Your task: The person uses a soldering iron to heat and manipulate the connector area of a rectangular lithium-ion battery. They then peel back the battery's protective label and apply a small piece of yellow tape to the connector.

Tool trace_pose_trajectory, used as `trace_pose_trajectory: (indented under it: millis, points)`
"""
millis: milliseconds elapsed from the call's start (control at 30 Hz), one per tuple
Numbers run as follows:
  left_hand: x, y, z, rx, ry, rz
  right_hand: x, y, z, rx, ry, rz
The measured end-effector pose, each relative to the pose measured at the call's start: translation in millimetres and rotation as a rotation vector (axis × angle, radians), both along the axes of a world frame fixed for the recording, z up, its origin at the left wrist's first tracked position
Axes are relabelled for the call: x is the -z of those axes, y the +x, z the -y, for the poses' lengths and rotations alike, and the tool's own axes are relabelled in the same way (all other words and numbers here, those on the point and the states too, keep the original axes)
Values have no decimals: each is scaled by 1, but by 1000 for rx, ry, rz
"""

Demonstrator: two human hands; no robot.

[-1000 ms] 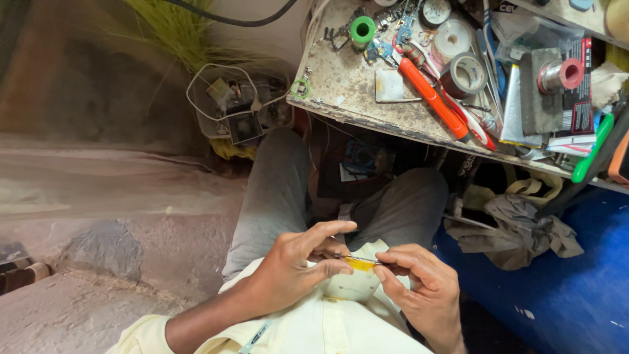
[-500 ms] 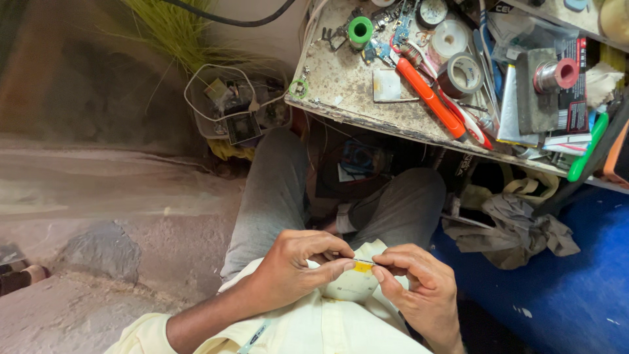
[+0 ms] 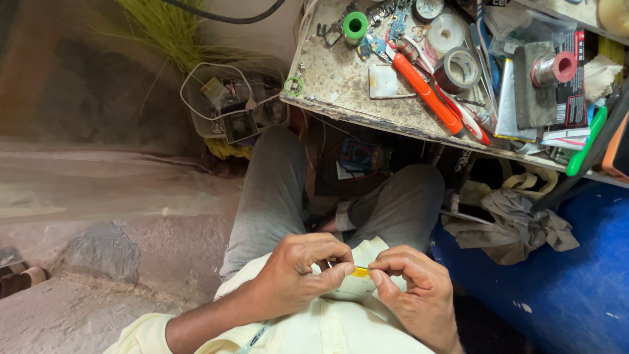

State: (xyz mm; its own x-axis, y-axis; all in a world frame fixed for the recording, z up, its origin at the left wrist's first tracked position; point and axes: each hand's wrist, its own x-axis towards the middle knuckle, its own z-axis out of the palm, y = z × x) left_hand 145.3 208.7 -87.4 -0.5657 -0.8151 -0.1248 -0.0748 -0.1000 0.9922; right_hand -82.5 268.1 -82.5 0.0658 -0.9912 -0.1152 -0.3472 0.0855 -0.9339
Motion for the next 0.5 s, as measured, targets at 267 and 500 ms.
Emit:
trace_pose_trajectory:
  millis: [267,500]
  points:
    - [-1,3,-2,13,-104,-40,-2,-2,0,-25,-48,-14]
    - [-6,5,-3,-10,-129,-45,-6,1,-3,34,-78,-140]
